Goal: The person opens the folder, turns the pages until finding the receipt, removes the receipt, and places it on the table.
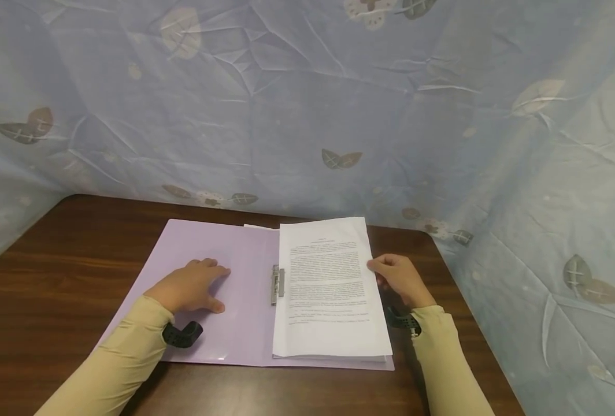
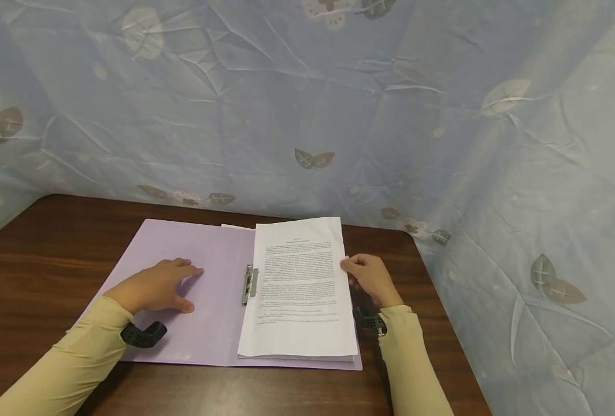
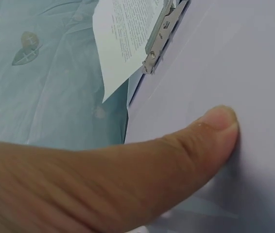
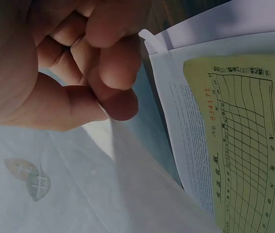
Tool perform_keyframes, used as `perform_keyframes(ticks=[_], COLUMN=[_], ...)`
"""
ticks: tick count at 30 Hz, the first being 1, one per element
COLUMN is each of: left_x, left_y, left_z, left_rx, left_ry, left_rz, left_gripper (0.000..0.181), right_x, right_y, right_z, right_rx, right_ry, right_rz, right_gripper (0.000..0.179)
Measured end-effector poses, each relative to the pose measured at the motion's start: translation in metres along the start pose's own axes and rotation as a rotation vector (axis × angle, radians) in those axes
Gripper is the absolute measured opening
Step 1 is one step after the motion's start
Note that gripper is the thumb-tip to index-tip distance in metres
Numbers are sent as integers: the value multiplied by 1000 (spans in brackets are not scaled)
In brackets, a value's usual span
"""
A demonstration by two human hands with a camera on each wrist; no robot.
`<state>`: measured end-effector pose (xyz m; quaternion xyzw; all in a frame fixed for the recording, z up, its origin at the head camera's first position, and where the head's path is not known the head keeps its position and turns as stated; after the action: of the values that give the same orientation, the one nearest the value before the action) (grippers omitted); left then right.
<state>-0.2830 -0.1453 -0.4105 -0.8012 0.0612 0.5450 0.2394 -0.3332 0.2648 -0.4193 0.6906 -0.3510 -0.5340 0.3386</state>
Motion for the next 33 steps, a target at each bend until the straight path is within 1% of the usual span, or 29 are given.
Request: perform_keyframes(ticks=[2, 5, 9, 11, 13, 17, 19, 21, 24, 26, 28, 31, 33], left_x=[0, -3, -9, -12, -16, -21, -22, -22, -19, -17, -14, -12, -11], left_y=[1, 3, 7, 10, 13, 21, 23, 25, 27, 29, 30, 32, 33], left_z=[1, 1, 0, -1, -4, -8, -9, -10, -10, -8, -6, -6, -6], left_rx=[-2, 10, 44, 48, 37, -6, -21, -20, -21, -24, -37, -74, -93], left_ry=[9, 9, -27, -49, -71, -102, -99, -89, -62, -50, -41, -28, -18], left_rz=[-4, -13, -28, -28, -19, 13, 10, -8, -49, -50, -39, -22, -27], left_gripper=[80, 79, 73, 70, 69, 73, 75, 77, 78, 78, 79, 81, 82], right_x=[-1, -1, -4, -5, -6, -8, -9, -12, -17, -19, -20, -20, -20], right_y=[-1, -1, -1, -2, -5, -7, -8, -9, -11, -11, -11, -14, -17], right_z=[0, 1, 1, 1, 2, 3, 4, 4, 3, 1, 1, 2, 3], right_rx=[4, -9, -26, -24, -18, -17, -21, -23, -19, -17, -19, -11, -6], right_ry=[0, 5, 0, -7, -10, -12, -16, -20, -32, -36, -32, -23, -20], right_rz=[7, 11, 8, 3, 3, 0, -4, -8, -7, -3, 0, -7, -16], right_gripper=[22, 24, 25, 25, 24, 24, 25, 25, 25, 26, 27, 28, 28])
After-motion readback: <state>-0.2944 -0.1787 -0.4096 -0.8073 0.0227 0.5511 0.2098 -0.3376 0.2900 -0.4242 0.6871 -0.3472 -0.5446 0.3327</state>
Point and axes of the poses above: each hand's wrist, its own z-axis towards the middle knuckle, its own x-axis out of the palm, y = z × x, the point moved 10 cm from there along z, towards the middle knuckle, and after that the axes turned 7 degrees about y, right-handed, at the moved point
